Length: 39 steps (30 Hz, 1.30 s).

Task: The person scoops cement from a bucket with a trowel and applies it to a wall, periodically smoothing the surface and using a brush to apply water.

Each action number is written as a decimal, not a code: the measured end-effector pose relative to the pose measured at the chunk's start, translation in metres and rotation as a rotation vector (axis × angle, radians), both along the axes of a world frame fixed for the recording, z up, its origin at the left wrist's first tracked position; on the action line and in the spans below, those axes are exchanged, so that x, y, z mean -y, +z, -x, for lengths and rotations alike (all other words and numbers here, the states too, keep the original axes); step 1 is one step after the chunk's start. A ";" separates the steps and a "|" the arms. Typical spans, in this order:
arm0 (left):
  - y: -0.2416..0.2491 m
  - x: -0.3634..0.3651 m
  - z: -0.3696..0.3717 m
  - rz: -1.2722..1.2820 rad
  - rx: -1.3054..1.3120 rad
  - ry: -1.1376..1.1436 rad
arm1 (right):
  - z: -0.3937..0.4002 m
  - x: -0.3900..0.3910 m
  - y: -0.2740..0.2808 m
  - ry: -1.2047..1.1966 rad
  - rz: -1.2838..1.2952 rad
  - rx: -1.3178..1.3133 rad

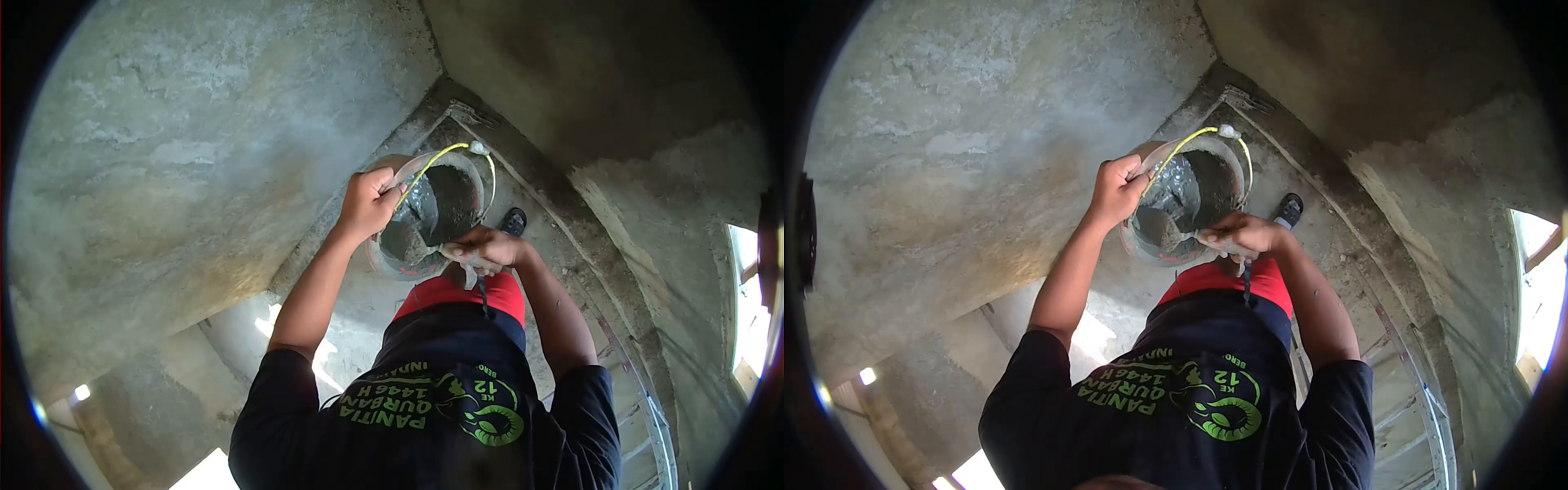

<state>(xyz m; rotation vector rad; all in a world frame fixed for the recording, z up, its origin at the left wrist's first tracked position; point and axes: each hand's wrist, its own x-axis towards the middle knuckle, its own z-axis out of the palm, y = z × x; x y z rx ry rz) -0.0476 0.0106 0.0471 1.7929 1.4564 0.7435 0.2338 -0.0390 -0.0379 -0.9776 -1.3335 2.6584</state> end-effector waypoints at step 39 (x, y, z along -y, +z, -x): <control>-0.061 0.107 0.000 -0.199 -0.039 0.608 | -0.229 -0.037 0.571 -1.449 -1.471 0.073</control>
